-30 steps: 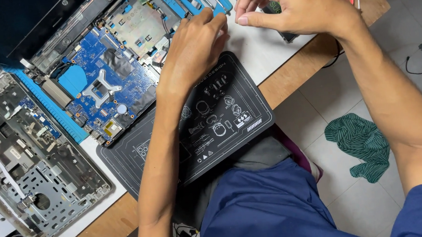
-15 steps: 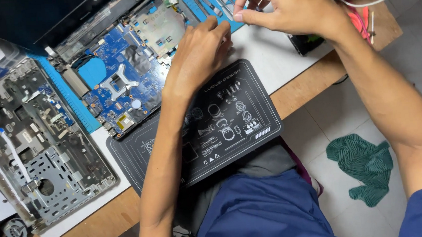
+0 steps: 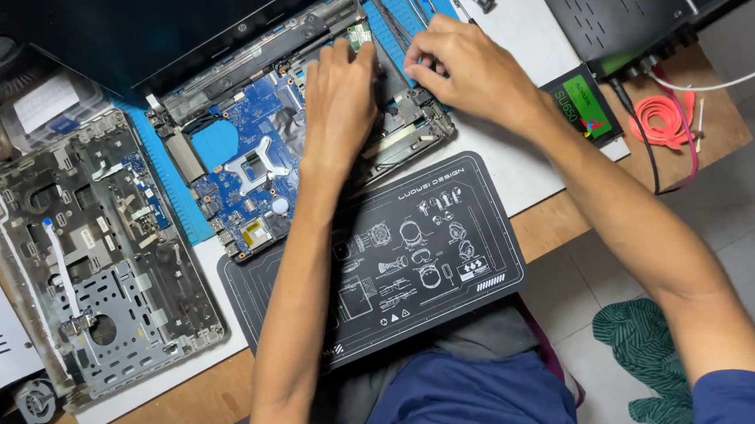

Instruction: Positioning a motherboard and reconnecting various internal ribbon cables during a laptop repair

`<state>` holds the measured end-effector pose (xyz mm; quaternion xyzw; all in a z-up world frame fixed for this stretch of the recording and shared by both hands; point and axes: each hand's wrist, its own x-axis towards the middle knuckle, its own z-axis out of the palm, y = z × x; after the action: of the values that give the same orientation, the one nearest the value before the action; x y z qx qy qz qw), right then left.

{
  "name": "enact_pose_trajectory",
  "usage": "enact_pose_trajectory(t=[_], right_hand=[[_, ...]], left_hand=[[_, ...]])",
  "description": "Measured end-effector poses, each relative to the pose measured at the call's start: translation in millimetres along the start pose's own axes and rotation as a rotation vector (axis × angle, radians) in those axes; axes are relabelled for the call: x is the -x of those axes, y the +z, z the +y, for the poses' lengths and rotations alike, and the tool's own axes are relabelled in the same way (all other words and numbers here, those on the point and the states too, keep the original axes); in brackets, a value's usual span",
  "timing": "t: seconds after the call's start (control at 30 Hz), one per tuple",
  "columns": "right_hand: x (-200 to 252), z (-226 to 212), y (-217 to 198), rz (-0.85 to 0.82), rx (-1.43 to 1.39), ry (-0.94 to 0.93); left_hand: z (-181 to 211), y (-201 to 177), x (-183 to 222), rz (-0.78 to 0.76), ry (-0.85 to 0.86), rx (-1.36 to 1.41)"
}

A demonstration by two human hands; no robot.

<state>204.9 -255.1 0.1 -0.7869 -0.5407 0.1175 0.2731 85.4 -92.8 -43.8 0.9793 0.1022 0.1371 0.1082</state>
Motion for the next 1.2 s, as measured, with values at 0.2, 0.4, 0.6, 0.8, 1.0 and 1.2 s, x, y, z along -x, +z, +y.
enact_pose_trajectory(t=[0.2, 0.4, 0.6, 0.8, 1.0, 1.2], right_hand=[[-11.1, 6.1, 20.6, 0.026, 0.049, 0.019], [-18.2, 9.3, 24.9, 0.019, 0.062, 0.049], [-20.8, 9.0, 25.2, 0.005, 0.071, 0.047], [-20.5, 9.6, 23.7, 0.01, 0.027, 0.026], [-19.0, 8.2, 22.0, 0.016, 0.006, 0.005], [-19.8, 10.6, 28.0, 0.031, 0.004, 0.01]], left_hand=[[-34.3, 20.0, -25.6, 0.022, 0.103, -0.111], [-39.9, 22.8, -37.1, -0.049, 0.165, -0.075], [-41.7, 21.2, -38.8, -0.036, 0.203, -0.063], [-41.0, 22.6, -37.8, -0.022, 0.228, -0.117], [-38.4, 16.2, -33.2, 0.046, 0.258, -0.172], [-40.8, 10.7, -27.9, -0.054, 0.18, -0.015]])
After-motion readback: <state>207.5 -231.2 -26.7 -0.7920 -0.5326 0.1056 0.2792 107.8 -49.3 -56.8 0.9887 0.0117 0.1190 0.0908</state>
